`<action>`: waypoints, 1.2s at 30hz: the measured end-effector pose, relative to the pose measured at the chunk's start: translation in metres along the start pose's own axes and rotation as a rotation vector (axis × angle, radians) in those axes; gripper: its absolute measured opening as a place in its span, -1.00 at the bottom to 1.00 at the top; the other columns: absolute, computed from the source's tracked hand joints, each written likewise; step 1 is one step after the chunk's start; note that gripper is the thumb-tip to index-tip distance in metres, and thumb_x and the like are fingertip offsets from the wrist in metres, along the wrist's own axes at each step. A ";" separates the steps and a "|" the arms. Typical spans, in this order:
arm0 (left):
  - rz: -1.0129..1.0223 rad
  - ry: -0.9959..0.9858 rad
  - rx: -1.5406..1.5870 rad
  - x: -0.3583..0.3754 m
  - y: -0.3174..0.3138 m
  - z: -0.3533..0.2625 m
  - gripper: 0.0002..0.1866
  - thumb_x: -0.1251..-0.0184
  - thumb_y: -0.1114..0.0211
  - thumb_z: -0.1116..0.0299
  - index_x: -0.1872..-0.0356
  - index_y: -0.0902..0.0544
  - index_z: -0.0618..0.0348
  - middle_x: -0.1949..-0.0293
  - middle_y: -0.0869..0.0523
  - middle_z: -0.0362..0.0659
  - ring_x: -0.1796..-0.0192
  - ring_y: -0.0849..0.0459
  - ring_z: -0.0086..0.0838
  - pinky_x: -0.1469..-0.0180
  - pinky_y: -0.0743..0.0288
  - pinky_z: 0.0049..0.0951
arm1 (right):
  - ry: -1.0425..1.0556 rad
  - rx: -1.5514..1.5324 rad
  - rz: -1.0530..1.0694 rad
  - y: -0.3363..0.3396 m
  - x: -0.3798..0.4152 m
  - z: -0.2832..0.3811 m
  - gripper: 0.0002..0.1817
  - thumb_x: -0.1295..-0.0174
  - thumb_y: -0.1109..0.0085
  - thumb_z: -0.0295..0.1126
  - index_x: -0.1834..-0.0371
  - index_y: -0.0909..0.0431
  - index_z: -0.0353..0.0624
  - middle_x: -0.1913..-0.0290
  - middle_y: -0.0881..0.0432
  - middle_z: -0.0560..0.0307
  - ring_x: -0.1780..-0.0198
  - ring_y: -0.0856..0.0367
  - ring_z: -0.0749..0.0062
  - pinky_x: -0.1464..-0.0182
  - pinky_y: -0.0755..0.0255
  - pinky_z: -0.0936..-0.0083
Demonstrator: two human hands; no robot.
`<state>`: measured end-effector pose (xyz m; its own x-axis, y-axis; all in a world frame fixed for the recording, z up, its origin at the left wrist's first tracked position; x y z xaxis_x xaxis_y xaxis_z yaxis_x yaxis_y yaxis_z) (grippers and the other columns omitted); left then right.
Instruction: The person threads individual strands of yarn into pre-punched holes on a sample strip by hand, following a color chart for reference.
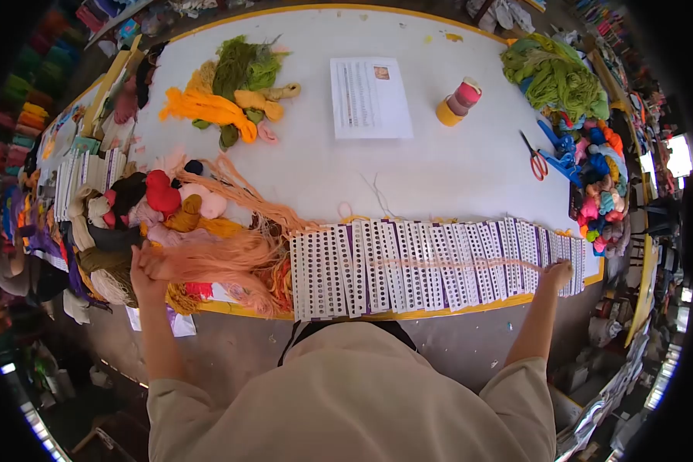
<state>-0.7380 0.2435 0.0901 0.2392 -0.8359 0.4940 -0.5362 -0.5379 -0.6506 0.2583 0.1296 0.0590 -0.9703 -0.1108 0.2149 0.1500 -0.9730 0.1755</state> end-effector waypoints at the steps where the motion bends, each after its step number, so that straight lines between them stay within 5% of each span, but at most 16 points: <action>1: -0.119 -0.030 -0.216 0.022 -0.048 0.029 -0.82 -0.46 -0.09 0.29 0.18 -0.55 0.19 0.55 -0.44 -0.41 0.57 -0.38 -0.72 0.55 -0.30 -0.65 | 0.180 0.178 0.071 -0.019 0.018 -0.001 -0.74 -0.32 0.18 -0.40 0.12 -0.51 -0.25 0.34 -0.54 0.13 0.44 -0.52 0.48 0.54 -0.47 0.52; 2: -0.243 -0.035 -0.421 0.044 -0.096 0.059 -0.83 -0.45 -0.11 0.32 0.13 -0.53 0.20 0.49 -0.53 -0.39 0.52 -0.48 -0.71 0.50 -0.39 -0.63 | 0.362 0.355 0.147 -0.039 0.034 -0.006 -0.70 -0.35 0.20 -0.38 0.03 -0.50 -0.24 0.29 -0.54 0.13 0.37 -0.54 0.47 0.48 -0.50 0.50; 3: 0.083 0.192 -0.109 0.015 -0.061 0.104 -0.76 -0.41 -0.13 0.32 0.03 -0.53 0.25 0.39 -0.58 -0.31 0.46 -0.52 -0.63 0.48 -0.40 -0.62 | 0.499 0.454 0.459 -0.069 0.035 -0.045 -0.67 -0.37 0.17 -0.33 -0.11 -0.45 -0.17 0.19 -0.53 0.16 0.20 -0.53 0.50 0.24 -0.50 0.50; 4: 0.352 0.492 0.119 -0.005 -0.027 0.147 -0.66 -0.37 -0.15 0.31 -0.07 -0.53 0.29 0.28 -0.63 -0.24 0.40 -0.56 -0.56 0.45 -0.41 -0.60 | 0.359 0.543 0.689 -0.101 0.081 -0.071 -0.66 -0.41 0.17 -0.26 -0.14 -0.44 -0.13 0.14 -0.52 0.16 0.18 -0.50 0.52 0.14 -0.45 0.51; 5: 0.167 0.547 -0.278 0.018 -0.079 0.183 -0.66 -0.40 -0.15 0.27 -0.07 -0.55 0.25 0.33 -0.62 -0.28 0.49 -0.48 -0.61 0.54 -0.33 -0.61 | 0.222 0.649 0.914 -0.132 0.136 -0.093 -0.64 -0.45 0.16 -0.18 -0.18 -0.43 -0.09 0.09 -0.52 0.16 0.16 -0.47 0.55 0.03 -0.40 0.51; 6: -0.107 0.510 -0.414 0.014 -0.105 0.225 -0.72 -0.34 -0.26 0.21 0.09 -0.62 0.20 0.63 -0.36 -0.43 0.69 -0.14 -0.74 0.66 -0.05 -0.70 | 0.606 0.493 1.042 -0.162 0.187 -0.116 -0.68 -0.46 0.15 -0.16 -0.04 -0.49 -0.10 0.21 -0.55 0.18 0.29 -0.46 0.55 0.22 -0.42 0.50; 7: -0.077 0.631 -0.466 0.010 -0.116 0.256 -0.74 -0.30 -0.30 0.23 0.16 -0.64 0.21 0.63 -0.40 -0.39 0.69 -0.16 -0.72 0.67 -0.04 -0.69 | 0.236 0.708 1.205 -0.188 0.248 -0.114 -0.73 -0.43 0.10 -0.21 0.08 -0.52 -0.12 0.35 -0.55 0.20 0.38 -0.45 0.53 0.32 -0.40 0.46; 9: -0.061 0.710 -0.696 -0.002 -0.116 0.302 -0.80 -0.21 -0.35 0.29 0.31 -0.67 0.24 0.63 -0.49 -0.30 0.69 -0.25 -0.67 0.69 -0.08 -0.65 | 0.286 0.824 1.402 -0.221 0.327 -0.139 -0.80 -0.38 0.03 -0.25 0.09 -0.53 -0.04 0.37 -0.60 -0.04 0.39 -0.56 0.29 0.30 -0.43 0.33; 10: -0.072 0.664 -0.875 -0.011 -0.111 0.320 -0.82 -0.16 -0.37 0.33 0.38 -0.68 0.25 0.62 -0.54 -0.24 0.68 -0.33 -0.64 0.69 -0.14 -0.62 | 0.538 0.662 1.455 -0.237 0.359 -0.140 -0.84 -0.40 -0.03 -0.27 0.13 -0.53 -0.09 0.57 -0.51 0.23 0.54 -0.42 0.59 0.47 -0.34 0.54; 12: -0.057 0.573 -0.955 -0.023 -0.098 0.357 -0.82 -0.14 -0.37 0.34 0.41 -0.67 0.29 0.60 -0.58 -0.19 0.66 -0.40 -0.60 0.67 -0.21 -0.58 | 0.497 0.655 1.574 -0.258 0.396 -0.165 -0.82 -0.39 -0.04 -0.26 0.12 -0.52 -0.09 0.59 -0.51 0.12 0.55 -0.48 0.46 0.45 -0.37 0.44; 18: 0.022 0.321 -1.309 -0.031 -0.114 0.376 -0.84 -0.15 -0.34 0.39 0.45 -0.63 0.30 0.59 -0.59 -0.20 0.63 -0.48 -0.55 0.59 -0.35 -0.48 | 0.544 0.656 1.716 -0.272 0.423 -0.179 -0.83 -0.36 -0.01 -0.25 0.11 -0.48 -0.04 0.35 -0.65 -0.06 0.26 -0.63 -0.02 0.22 -0.45 0.17; 20: 0.054 0.257 -1.303 -0.035 -0.108 0.381 -0.83 -0.19 -0.32 0.37 0.45 -0.61 0.29 0.59 -0.58 -0.20 0.62 -0.48 -0.55 0.58 -0.34 -0.48 | 0.471 0.710 1.744 -0.274 0.421 -0.180 -0.84 -0.36 -0.01 -0.26 0.11 -0.48 -0.05 0.32 -0.65 -0.05 0.24 -0.63 0.00 0.20 -0.45 0.18; 25: -0.016 0.472 -0.907 -0.032 -0.118 0.379 -0.74 -0.30 -0.25 0.30 0.49 -0.57 0.30 0.67 -0.51 -0.23 0.64 -0.46 -0.59 0.63 -0.28 -0.49 | 0.477 0.616 1.781 -0.280 0.424 -0.180 -0.83 -0.37 -0.03 -0.31 0.11 -0.43 -0.13 0.40 -0.63 -0.03 0.36 -0.60 0.04 0.25 -0.44 0.27; 31: 0.092 0.575 -1.218 -0.040 -0.118 0.376 -0.81 -0.29 -0.27 0.29 0.33 -0.62 0.23 0.61 -0.59 -0.22 0.64 -0.44 -0.59 0.62 -0.25 -0.52 | 0.174 0.774 1.795 -0.286 0.419 -0.191 -0.76 -0.38 -0.07 -0.28 0.05 -0.49 -0.20 0.52 -0.57 0.13 0.51 -0.52 0.50 0.43 -0.43 0.51; 33: 0.048 0.499 -1.241 -0.044 -0.110 0.369 -0.82 -0.30 -0.26 0.31 0.34 -0.62 0.24 0.60 -0.61 -0.22 0.64 -0.44 -0.59 0.62 -0.25 -0.54 | -0.218 0.732 1.826 -0.281 0.417 -0.195 -0.75 -0.39 -0.08 -0.26 0.04 -0.52 -0.21 0.53 -0.55 0.24 0.52 -0.45 0.68 0.48 -0.40 0.64; 36: -0.004 0.394 -1.052 -0.047 -0.104 0.356 -0.83 -0.30 -0.24 0.34 0.36 -0.64 0.25 0.56 -0.63 -0.20 0.63 -0.45 -0.61 0.61 -0.25 -0.58 | -0.276 0.714 1.840 -0.282 0.416 -0.191 -0.75 -0.40 -0.07 -0.26 0.07 -0.52 -0.23 0.52 -0.55 0.27 0.51 -0.45 0.69 0.48 -0.40 0.67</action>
Point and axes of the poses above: each hand's wrist, its own x-axis away from the middle knuckle, its own y-axis out of the back of the hand, z = x × y, the point moved 5 cm from there along -x, towards the middle knuckle
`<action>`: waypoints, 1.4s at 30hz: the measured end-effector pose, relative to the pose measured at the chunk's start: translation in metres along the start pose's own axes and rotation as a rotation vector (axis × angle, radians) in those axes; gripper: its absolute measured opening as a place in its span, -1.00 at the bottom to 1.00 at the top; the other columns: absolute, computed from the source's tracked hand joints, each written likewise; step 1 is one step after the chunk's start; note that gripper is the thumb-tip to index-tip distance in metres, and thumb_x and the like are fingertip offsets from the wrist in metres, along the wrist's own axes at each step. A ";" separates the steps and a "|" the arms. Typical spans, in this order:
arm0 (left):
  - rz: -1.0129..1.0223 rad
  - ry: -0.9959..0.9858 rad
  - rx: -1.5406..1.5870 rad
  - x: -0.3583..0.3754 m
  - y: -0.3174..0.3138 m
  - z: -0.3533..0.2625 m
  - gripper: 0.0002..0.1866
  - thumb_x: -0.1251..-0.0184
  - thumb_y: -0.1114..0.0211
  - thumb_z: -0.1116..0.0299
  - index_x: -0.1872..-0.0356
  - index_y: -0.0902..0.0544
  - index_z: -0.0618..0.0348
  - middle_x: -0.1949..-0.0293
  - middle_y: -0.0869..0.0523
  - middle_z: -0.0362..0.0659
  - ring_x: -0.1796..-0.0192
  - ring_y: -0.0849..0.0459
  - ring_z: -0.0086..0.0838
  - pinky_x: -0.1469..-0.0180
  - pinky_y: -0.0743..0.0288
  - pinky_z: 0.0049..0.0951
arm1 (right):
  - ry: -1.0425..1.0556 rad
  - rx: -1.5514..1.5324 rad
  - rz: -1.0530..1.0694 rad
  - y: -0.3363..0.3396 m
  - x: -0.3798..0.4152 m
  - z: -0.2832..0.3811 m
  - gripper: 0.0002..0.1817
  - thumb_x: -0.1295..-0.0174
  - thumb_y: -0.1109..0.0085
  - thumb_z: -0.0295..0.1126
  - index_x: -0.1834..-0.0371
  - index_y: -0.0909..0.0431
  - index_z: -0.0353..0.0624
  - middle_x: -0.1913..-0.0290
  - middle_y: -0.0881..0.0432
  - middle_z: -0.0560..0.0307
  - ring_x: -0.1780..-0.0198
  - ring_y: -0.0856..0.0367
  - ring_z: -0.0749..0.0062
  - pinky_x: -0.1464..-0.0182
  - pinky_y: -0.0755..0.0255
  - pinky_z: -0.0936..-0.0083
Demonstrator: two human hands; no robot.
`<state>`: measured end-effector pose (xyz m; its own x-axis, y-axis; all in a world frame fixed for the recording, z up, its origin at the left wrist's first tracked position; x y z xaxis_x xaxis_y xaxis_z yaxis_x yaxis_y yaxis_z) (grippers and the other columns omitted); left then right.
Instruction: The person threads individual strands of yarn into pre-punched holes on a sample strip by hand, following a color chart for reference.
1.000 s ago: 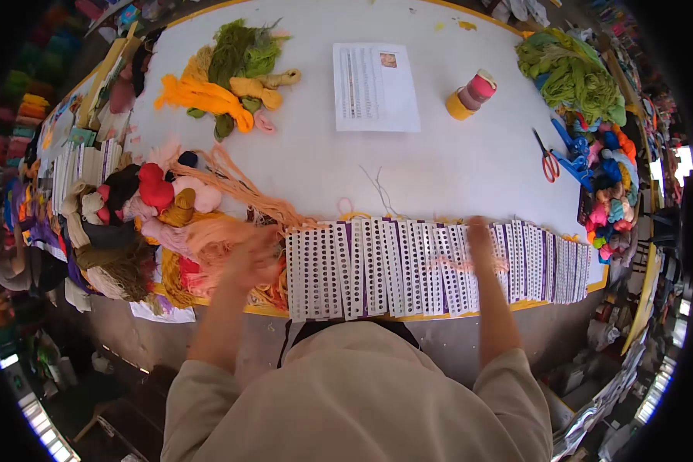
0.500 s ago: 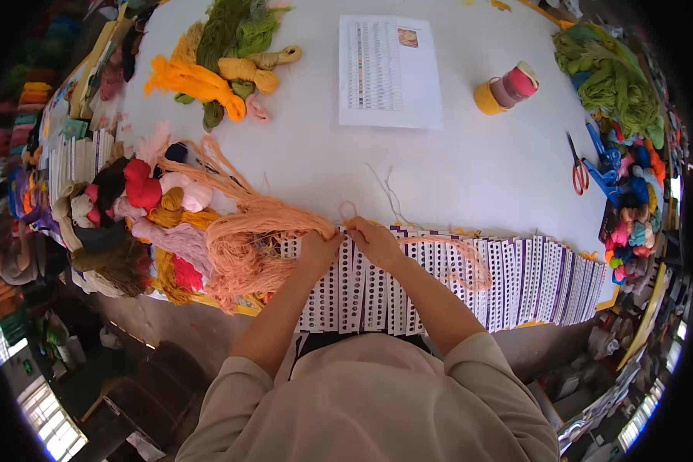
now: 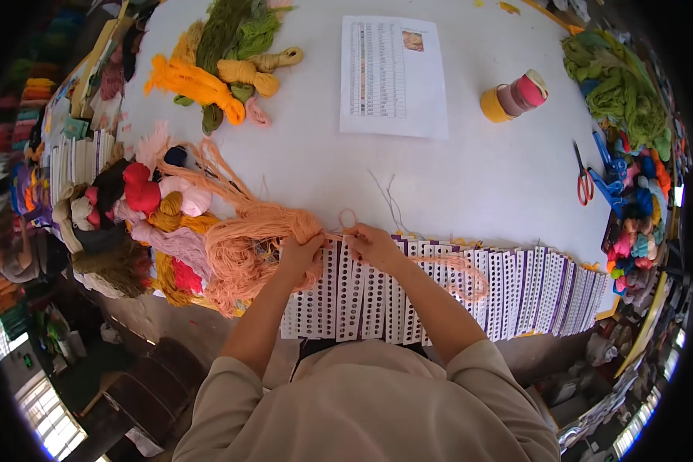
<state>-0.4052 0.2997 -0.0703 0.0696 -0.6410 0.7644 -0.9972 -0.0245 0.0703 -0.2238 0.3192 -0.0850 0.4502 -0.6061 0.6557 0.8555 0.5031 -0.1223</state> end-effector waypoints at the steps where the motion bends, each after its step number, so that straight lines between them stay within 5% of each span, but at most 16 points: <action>1: 0.014 -0.028 0.215 0.002 0.001 -0.003 -0.83 -0.31 -0.24 0.36 0.37 -0.66 0.26 0.55 -0.65 -0.20 0.61 -0.46 -0.63 0.61 -0.26 -0.60 | 0.001 -0.003 0.000 0.000 0.000 0.000 -0.75 -0.40 -0.07 -0.26 0.07 -0.52 -0.23 0.52 -0.55 0.27 0.51 -0.45 0.69 0.48 -0.40 0.67; 11: -0.044 0.124 0.293 0.008 -0.007 -0.008 -0.89 -0.22 -0.38 0.46 0.36 -0.67 0.31 0.46 -0.68 -0.22 0.58 -0.48 -0.64 0.57 -0.31 -0.64 | 0.040 -0.021 -0.027 0.000 -0.003 -0.006 -0.74 -0.39 -0.08 -0.26 0.06 -0.53 -0.23 0.52 -0.57 0.25 0.51 -0.46 0.67 0.47 -0.38 0.65; 17: 0.196 0.286 0.624 0.016 -0.014 0.003 -0.85 -0.25 -0.30 0.56 0.16 -0.64 0.32 0.37 -0.71 -0.17 0.48 -0.62 -0.59 0.54 -0.47 -0.64 | 0.064 0.016 -0.031 0.001 -0.007 -0.015 -0.69 -0.34 -0.12 -0.26 -0.01 -0.53 -0.25 0.50 -0.61 0.22 0.50 -0.51 0.62 0.43 -0.41 0.61; 19: 0.485 0.394 0.379 0.029 -0.034 -0.006 -0.82 -0.29 -0.24 0.50 0.10 -0.65 0.22 0.33 -0.69 -0.22 0.45 -0.59 -0.62 0.53 -0.44 -0.64 | 0.083 0.050 -0.036 0.002 -0.006 -0.012 -0.68 -0.32 -0.14 -0.28 -0.03 -0.52 -0.27 0.49 -0.61 0.21 0.50 -0.52 0.62 0.43 -0.41 0.60; 20: 0.483 0.393 0.383 0.029 -0.040 -0.005 -0.82 -0.29 -0.24 0.50 0.10 -0.65 0.22 0.33 -0.69 -0.22 0.45 -0.59 -0.62 0.53 -0.44 -0.64 | 0.093 -0.016 0.005 0.001 -0.006 -0.011 -0.66 -0.30 -0.16 -0.30 -0.03 -0.51 -0.29 0.49 -0.62 0.20 0.50 -0.52 0.61 0.43 -0.40 0.61; 22: 0.326 0.022 -0.091 0.024 -0.044 -0.010 -0.74 -0.27 -0.22 0.51 0.02 -0.66 0.10 0.35 -0.68 -0.20 0.40 -0.61 -0.60 0.53 -0.47 -0.58 | 0.102 -0.079 0.050 0.000 -0.007 -0.008 -0.65 -0.28 -0.19 -0.32 -0.04 -0.50 -0.31 0.48 -0.62 0.19 0.49 -0.53 0.61 0.44 -0.40 0.61; 23: 0.323 0.020 -0.087 0.022 -0.043 -0.006 -0.74 -0.27 -0.22 0.51 0.02 -0.66 0.10 0.35 -0.68 -0.20 0.40 -0.61 -0.60 0.53 -0.47 -0.58 | 0.084 -0.013 0.072 0.002 -0.007 -0.008 -0.65 -0.28 -0.19 -0.32 -0.04 -0.50 -0.31 0.47 -0.62 0.18 0.49 -0.54 0.61 0.44 -0.40 0.61; 26: 0.187 -0.171 -0.778 0.018 -0.024 -0.004 -0.74 -0.26 -0.19 0.53 0.06 -0.65 0.05 0.36 -0.66 -0.16 0.35 -0.63 -0.56 0.52 -0.49 -0.52 | 0.001 -0.041 0.073 -0.001 -0.009 -0.005 -0.70 -0.31 -0.17 -0.34 0.00 -0.51 -0.31 0.47 -0.62 0.17 0.48 -0.54 0.60 0.42 -0.43 0.64; 29: 0.088 -0.011 -0.299 0.024 0.040 -0.009 -0.83 -0.26 -0.23 0.34 0.18 -0.63 0.13 0.34 -0.62 -0.14 0.42 -0.60 -0.48 0.45 -0.53 -0.49 | -0.038 -0.107 0.016 -0.002 -0.016 -0.016 -0.76 -0.34 -0.13 -0.33 0.10 -0.52 -0.29 0.48 -0.62 0.16 0.50 -0.56 0.59 0.43 -0.44 0.64; 32: 0.125 0.165 0.635 0.041 0.131 -0.019 -0.83 -0.33 -0.17 0.26 0.23 -0.58 0.13 0.39 -0.57 -0.21 0.54 -0.46 -0.55 0.58 -0.36 -0.60 | -0.038 -0.095 -0.022 -0.002 -0.022 -0.024 -0.77 -0.36 -0.09 -0.29 0.19 -0.52 -0.28 0.49 -0.63 0.14 0.53 -0.59 0.55 0.47 -0.44 0.62; 33: 0.013 0.082 0.620 0.056 0.158 -0.047 -0.82 -0.37 -0.16 0.25 0.21 -0.55 0.13 0.44 -0.53 -0.29 0.56 -0.40 -0.63 0.65 -0.17 -0.69 | -0.068 -0.111 -0.028 -0.003 -0.022 -0.026 -0.78 -0.38 -0.06 -0.29 0.22 -0.51 -0.27 0.49 -0.64 0.14 0.53 -0.60 0.54 0.47 -0.45 0.61; 37: 0.043 -0.235 0.884 0.076 0.241 -0.091 -0.80 -0.45 -0.13 0.19 0.19 -0.54 0.09 0.46 -0.53 -0.29 0.65 -0.28 -0.72 0.70 -0.13 -0.70 | -0.076 -0.062 -0.043 -0.003 -0.020 -0.023 -0.77 -0.39 -0.05 -0.29 0.23 -0.52 -0.27 0.48 -0.65 0.14 0.53 -0.61 0.53 0.46 -0.47 0.60; 38: -0.099 -0.374 0.771 0.081 0.254 -0.096 -0.81 -0.47 -0.12 0.21 0.11 -0.51 0.10 0.39 -0.60 -0.24 0.67 -0.27 -0.74 0.72 -0.16 -0.67 | -0.071 0.008 -0.053 -0.003 -0.019 -0.021 -0.77 -0.38 -0.05 -0.28 0.18 -0.50 -0.26 0.49 -0.65 0.14 0.51 -0.63 0.51 0.40 -0.49 0.57; 39: -0.091 -0.390 0.771 0.092 0.244 -0.102 -0.81 -0.47 -0.12 0.21 0.11 -0.51 0.10 0.39 -0.60 -0.24 0.67 -0.27 -0.74 0.72 -0.16 -0.67 | -0.056 0.082 -0.070 -0.005 -0.017 -0.016 -0.76 -0.37 -0.05 -0.28 0.14 -0.49 -0.25 0.50 -0.65 0.15 0.48 -0.64 0.48 0.35 -0.51 0.54; 41: -0.511 -0.299 0.373 0.121 0.221 -0.105 -0.75 -0.46 -0.13 0.20 0.03 -0.48 0.12 0.26 -0.68 -0.13 0.65 -0.31 -0.70 0.71 -0.20 -0.64 | -0.029 0.210 -0.132 -0.007 -0.008 -0.010 -0.75 -0.35 -0.08 -0.28 0.07 -0.46 -0.24 0.44 -0.67 0.14 0.43 -0.66 0.47 0.29 -0.51 0.51; 42: -0.360 -0.305 0.403 0.128 0.203 -0.102 -0.71 -0.47 -0.11 0.18 -0.04 -0.47 0.12 0.18 -0.68 -0.07 0.60 -0.39 -0.62 0.68 -0.27 -0.62 | -0.008 0.336 -0.190 -0.010 -0.003 -0.004 -0.71 -0.32 -0.11 -0.28 0.01 -0.43 -0.22 0.38 -0.68 0.14 0.37 -0.67 0.45 0.23 -0.51 0.48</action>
Point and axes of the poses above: each hand's wrist, its own x-axis away from the middle knuckle, its own y-axis out of the back of the hand, z = x × y, the point moved 5 cm from there along -x, towards the middle knuckle
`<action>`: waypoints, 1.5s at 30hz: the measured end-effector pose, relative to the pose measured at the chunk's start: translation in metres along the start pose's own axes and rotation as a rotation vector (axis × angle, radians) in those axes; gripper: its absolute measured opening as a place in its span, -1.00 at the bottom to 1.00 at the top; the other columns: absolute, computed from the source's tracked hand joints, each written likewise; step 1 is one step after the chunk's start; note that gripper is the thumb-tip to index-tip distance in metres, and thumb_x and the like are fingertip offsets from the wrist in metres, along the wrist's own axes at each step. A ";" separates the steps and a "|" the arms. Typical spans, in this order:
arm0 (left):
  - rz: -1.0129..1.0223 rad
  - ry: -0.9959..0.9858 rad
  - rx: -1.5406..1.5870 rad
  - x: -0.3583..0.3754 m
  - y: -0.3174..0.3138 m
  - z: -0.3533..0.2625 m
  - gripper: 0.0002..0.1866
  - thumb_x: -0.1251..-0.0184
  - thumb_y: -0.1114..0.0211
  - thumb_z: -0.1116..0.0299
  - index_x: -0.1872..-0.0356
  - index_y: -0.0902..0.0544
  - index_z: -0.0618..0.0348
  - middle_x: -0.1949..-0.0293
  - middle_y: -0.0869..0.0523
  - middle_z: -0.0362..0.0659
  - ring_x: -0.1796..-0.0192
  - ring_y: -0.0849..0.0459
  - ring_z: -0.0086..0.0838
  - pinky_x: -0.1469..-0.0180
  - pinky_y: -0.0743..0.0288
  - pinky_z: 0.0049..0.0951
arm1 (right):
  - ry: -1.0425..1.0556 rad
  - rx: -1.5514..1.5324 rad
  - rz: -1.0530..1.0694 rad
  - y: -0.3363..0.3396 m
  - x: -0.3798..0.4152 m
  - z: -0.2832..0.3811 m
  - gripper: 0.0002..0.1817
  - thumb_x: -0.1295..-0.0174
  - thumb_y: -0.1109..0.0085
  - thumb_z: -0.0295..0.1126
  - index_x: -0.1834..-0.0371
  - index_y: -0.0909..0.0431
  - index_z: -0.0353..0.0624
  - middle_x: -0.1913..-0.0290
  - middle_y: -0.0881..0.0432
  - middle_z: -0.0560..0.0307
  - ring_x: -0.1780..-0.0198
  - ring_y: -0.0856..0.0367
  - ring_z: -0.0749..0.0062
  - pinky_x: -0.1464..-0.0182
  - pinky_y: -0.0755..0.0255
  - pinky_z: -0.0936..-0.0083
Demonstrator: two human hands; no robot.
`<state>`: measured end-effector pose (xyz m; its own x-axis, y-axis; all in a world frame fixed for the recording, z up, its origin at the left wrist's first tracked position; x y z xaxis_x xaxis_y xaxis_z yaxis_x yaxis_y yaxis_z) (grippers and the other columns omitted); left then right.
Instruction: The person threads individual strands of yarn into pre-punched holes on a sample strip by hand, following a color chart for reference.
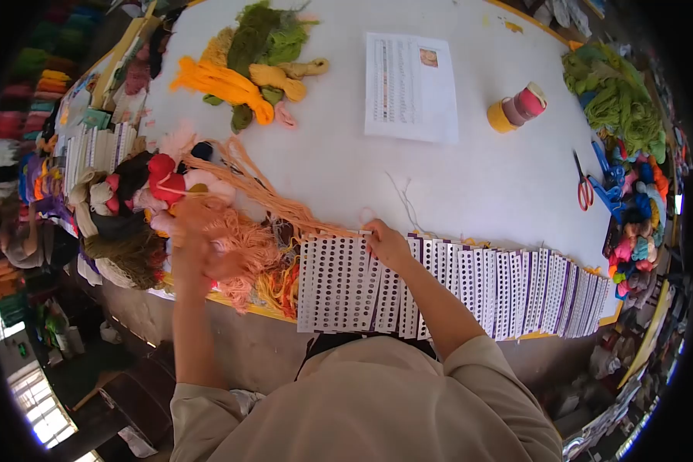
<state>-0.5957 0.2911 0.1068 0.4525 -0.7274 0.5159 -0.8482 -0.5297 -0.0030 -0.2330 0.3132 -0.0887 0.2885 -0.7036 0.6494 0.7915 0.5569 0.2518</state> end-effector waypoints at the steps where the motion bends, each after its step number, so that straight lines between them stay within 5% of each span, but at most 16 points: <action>1: 0.139 0.038 0.042 0.015 -0.013 0.006 -0.66 -0.48 -0.09 0.17 -0.11 -0.45 0.13 0.11 -0.68 0.00 0.56 -0.48 -0.54 0.65 -0.33 -0.59 | 0.020 0.009 -0.004 -0.005 0.007 0.008 -0.71 -0.32 -0.11 -0.28 0.01 -0.43 -0.22 0.38 -0.68 0.14 0.37 -0.67 0.45 0.23 -0.51 0.48; 3: 0.427 0.031 0.190 0.057 -0.068 0.004 -0.61 -0.48 -0.08 0.16 -0.18 -0.42 0.15 -0.01 -0.63 0.01 0.29 -0.62 -0.38 0.41 -0.54 -0.46 | 0.205 -0.066 -0.224 -0.005 0.033 0.039 -0.63 -0.26 -0.18 -0.34 -0.07 -0.38 -0.21 0.25 -0.66 0.12 0.26 -0.65 0.44 0.14 -0.48 0.45; 5: 0.536 0.060 0.354 0.080 -0.096 0.014 -0.52 -0.47 -0.08 0.11 -0.24 -0.40 0.22 -0.14 -0.56 -0.02 -0.03 -0.60 -0.32 0.05 -0.54 -0.37 | 0.278 -0.388 -0.155 -0.008 0.059 0.081 -0.69 -0.24 -0.22 -0.44 -0.02 -0.42 -0.19 0.22 -0.58 0.21 0.26 -0.55 0.56 0.17 -0.45 0.55; 7: 0.504 0.031 0.418 0.093 -0.110 0.017 -0.46 -0.46 -0.07 0.06 -0.26 -0.40 0.27 -0.20 -0.53 -0.05 -0.16 -0.53 -0.34 -0.12 -0.44 -0.38 | 0.348 -0.744 -0.025 -0.005 0.106 0.135 -0.78 -0.24 -0.22 -0.49 0.07 -0.48 -0.16 0.24 -0.56 0.31 0.27 -0.51 0.63 0.21 -0.46 0.62; 9: 0.834 0.022 0.549 0.113 -0.126 0.013 -0.50 -0.52 -0.02 0.17 -0.34 -0.31 0.23 -0.33 -0.39 -0.05 -0.37 -0.36 -0.26 -0.35 -0.25 -0.21 | 0.364 -0.767 0.044 0.000 0.150 0.179 -0.79 -0.22 -0.25 -0.47 0.10 -0.52 -0.18 0.23 -0.58 0.27 0.33 -0.51 0.66 0.28 -0.45 0.66; 14: 0.855 0.132 0.396 0.154 -0.130 0.010 -0.51 -0.53 -0.02 0.18 -0.32 -0.36 0.28 -0.25 -0.50 -0.11 -0.20 -0.51 -0.49 -0.16 -0.44 -0.48 | 0.494 -0.547 -0.072 -0.007 0.192 0.205 -0.87 -0.22 -0.25 -0.46 0.20 -0.56 -0.20 0.27 -0.61 0.29 0.38 -0.51 0.69 0.34 -0.44 0.69; 20: 0.793 -0.071 0.407 0.161 -0.115 0.009 -0.55 -0.53 -0.02 0.17 -0.20 -0.46 0.35 -0.19 -0.54 -0.01 -0.13 -0.58 -0.41 -0.17 -0.49 -0.39 | 0.420 -0.789 -0.031 -0.014 0.219 0.207 -0.92 -0.31 -0.16 -0.41 0.24 -0.55 -0.17 0.29 -0.64 0.28 0.34 -0.48 0.71 0.37 -0.35 0.72; 22: 0.786 0.007 0.416 0.164 -0.112 0.010 -0.55 -0.53 -0.01 0.16 -0.17 -0.48 0.35 -0.21 -0.53 -0.02 -0.16 -0.56 -0.38 -0.21 -0.47 -0.37 | 0.322 -0.962 -0.016 -0.015 0.227 0.207 -0.91 -0.34 -0.14 -0.38 0.26 -0.55 -0.15 0.30 -0.64 0.28 0.31 -0.49 0.70 0.36 -0.34 0.72; 29: 0.977 -0.007 0.438 0.183 -0.114 0.004 -0.46 -0.54 0.08 0.03 -0.22 -0.45 0.33 -0.25 -0.50 -0.06 -0.31 -0.41 -0.37 -0.39 -0.23 -0.24 | 0.428 -0.711 -0.121 -0.022 0.239 0.211 -0.91 -0.35 -0.14 -0.37 0.20 -0.56 -0.13 0.29 -0.63 0.29 0.33 -0.52 0.69 0.38 -0.35 0.71; 32: 0.983 0.034 0.457 0.184 -0.115 0.007 -0.43 -0.44 -0.01 0.15 -0.36 -0.30 0.29 -0.30 -0.42 -0.16 -0.32 -0.38 -0.37 -0.26 -0.30 -0.37 | 0.469 -0.732 -0.131 -0.024 0.239 0.208 -0.90 -0.32 -0.17 -0.38 0.19 -0.57 -0.13 0.31 -0.62 0.31 0.33 -0.51 0.70 0.37 -0.36 0.71; 36: 1.013 0.007 0.504 0.188 -0.113 0.001 -0.43 -0.54 0.07 0.02 -0.30 -0.39 0.30 -0.20 -0.53 -0.12 -0.26 -0.45 -0.43 -0.37 -0.24 -0.32 | 0.435 -0.797 -0.165 -0.026 0.244 0.209 -0.91 -0.29 -0.21 -0.39 0.21 -0.58 -0.13 0.32 -0.61 0.33 0.32 -0.49 0.71 0.35 -0.36 0.70; 45: 0.985 0.019 0.477 0.195 -0.119 -0.001 -0.49 -0.56 0.06 0.12 -0.30 -0.40 0.31 -0.13 -0.57 -0.13 -0.15 -0.52 -0.48 -0.19 -0.38 -0.42 | 0.493 -0.738 -0.213 -0.025 0.247 0.212 -0.95 -0.25 -0.22 -0.44 0.25 -0.59 -0.13 0.37 -0.58 0.36 0.37 -0.42 0.74 0.34 -0.30 0.73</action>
Point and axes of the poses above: each hand's wrist, its own x-axis away from the middle knuckle, its own y-axis out of the back of the hand, z = x × y, the point moved 5 cm from there along -x, towards the middle knuckle
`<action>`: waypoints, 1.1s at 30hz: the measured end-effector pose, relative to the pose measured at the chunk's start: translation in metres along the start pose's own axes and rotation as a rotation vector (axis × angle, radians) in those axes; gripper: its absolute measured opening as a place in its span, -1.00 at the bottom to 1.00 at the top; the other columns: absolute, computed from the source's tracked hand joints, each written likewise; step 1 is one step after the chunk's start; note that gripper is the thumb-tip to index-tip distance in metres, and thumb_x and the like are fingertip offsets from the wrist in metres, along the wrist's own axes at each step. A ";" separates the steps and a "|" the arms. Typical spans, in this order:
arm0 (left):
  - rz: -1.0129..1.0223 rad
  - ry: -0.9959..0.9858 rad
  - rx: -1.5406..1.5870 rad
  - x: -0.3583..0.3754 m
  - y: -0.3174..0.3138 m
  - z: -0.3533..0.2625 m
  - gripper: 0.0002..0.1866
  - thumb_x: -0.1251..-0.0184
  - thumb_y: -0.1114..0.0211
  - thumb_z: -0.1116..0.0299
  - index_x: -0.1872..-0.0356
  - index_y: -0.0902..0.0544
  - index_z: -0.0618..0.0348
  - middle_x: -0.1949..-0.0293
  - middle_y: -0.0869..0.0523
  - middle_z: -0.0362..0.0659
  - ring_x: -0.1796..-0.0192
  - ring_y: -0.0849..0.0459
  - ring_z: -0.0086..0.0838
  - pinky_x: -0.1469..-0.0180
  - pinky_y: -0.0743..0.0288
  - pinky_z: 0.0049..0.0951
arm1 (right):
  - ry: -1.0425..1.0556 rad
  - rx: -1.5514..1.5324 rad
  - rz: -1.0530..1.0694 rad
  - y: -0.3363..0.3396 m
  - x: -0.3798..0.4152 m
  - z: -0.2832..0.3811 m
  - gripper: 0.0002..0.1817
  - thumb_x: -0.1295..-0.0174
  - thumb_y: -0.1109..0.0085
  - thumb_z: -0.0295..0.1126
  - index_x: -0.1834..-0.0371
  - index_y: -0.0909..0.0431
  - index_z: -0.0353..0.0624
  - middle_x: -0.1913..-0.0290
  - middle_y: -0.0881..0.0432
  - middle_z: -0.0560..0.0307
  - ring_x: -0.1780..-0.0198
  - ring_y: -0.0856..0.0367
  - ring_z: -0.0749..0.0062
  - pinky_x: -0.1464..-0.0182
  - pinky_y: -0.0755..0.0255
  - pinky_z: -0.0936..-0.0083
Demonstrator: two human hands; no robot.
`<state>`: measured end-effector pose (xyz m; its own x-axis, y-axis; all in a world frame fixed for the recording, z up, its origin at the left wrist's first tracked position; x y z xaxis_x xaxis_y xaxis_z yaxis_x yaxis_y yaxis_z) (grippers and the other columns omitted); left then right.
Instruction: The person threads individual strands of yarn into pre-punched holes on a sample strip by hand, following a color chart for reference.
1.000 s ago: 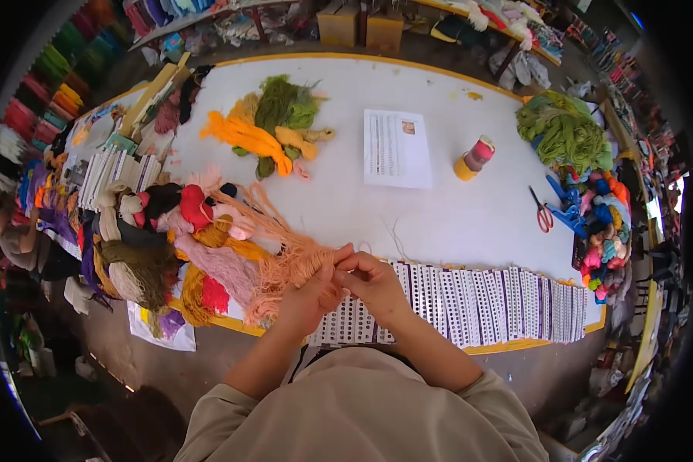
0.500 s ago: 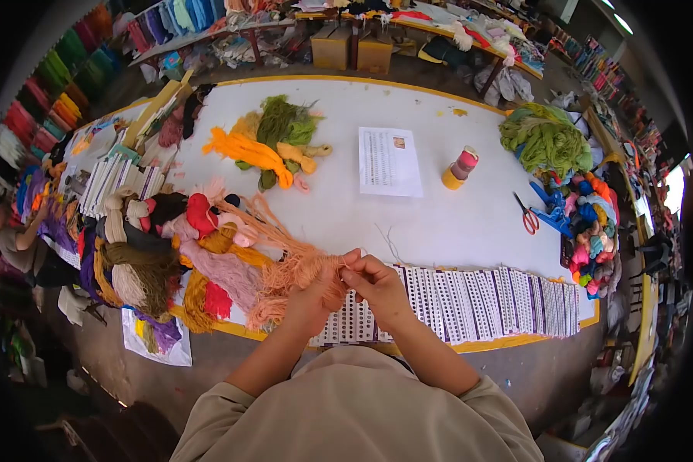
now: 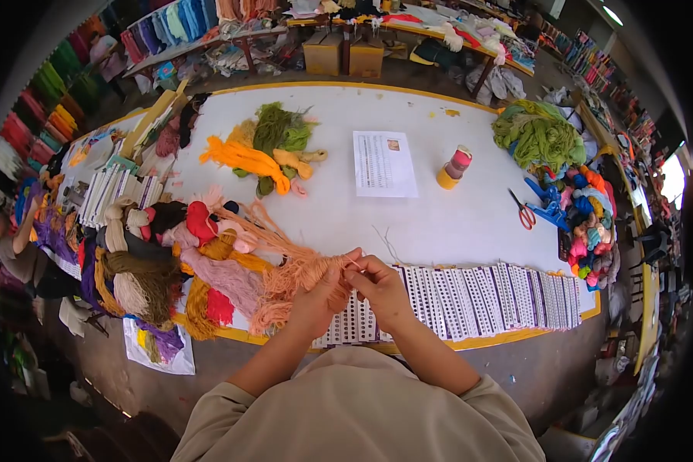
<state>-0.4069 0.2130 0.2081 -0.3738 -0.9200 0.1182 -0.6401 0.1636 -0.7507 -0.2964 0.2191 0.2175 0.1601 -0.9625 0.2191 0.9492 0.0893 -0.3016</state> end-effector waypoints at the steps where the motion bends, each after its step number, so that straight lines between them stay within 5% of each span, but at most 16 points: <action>1: 0.018 -0.007 0.017 -0.001 0.000 0.000 -0.50 -0.56 0.06 0.13 -0.30 -0.41 0.31 -0.12 -0.57 -0.13 -0.15 -0.52 -0.48 -0.18 -0.39 -0.42 | -0.026 -0.025 -0.008 0.001 0.000 -0.001 -0.95 -0.25 -0.22 -0.45 0.26 -0.59 -0.13 0.38 -0.57 0.36 0.38 -0.41 0.74 0.35 -0.29 0.73; 26: -0.080 -0.010 -0.055 -0.013 0.005 0.013 -0.51 -0.54 0.00 0.15 -0.31 -0.40 0.28 -0.13 -0.58 -0.14 -0.11 -0.55 -0.51 -0.18 -0.41 -0.47 | 0.120 0.153 -0.077 0.013 -0.011 -0.006 -0.92 -0.23 -0.23 -0.46 0.24 -0.56 -0.16 0.36 -0.57 0.35 0.43 -0.37 0.76 0.38 -0.26 0.76; 33: -0.065 -0.064 0.047 -0.016 0.011 0.012 -0.53 -0.53 -0.01 0.18 -0.25 -0.43 0.35 -0.17 -0.54 -0.07 -0.12 -0.55 -0.43 -0.20 -0.42 -0.39 | -0.022 -0.128 -0.078 0.016 -0.008 0.000 -0.92 -0.31 -0.14 -0.40 0.25 -0.52 -0.15 0.42 -0.56 0.33 0.49 -0.33 0.75 0.42 -0.27 0.73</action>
<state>-0.3994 0.2248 0.1901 -0.2879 -0.9493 0.1265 -0.6289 0.0878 -0.7725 -0.2827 0.2281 0.2107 0.0945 -0.9593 0.2660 0.9169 -0.0202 -0.3985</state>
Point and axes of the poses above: each hand's wrist, its own x-axis away from the middle knuckle, its own y-axis out of the back of the hand, z = x × y, the point moved 5 cm from there along -x, towards the middle knuckle
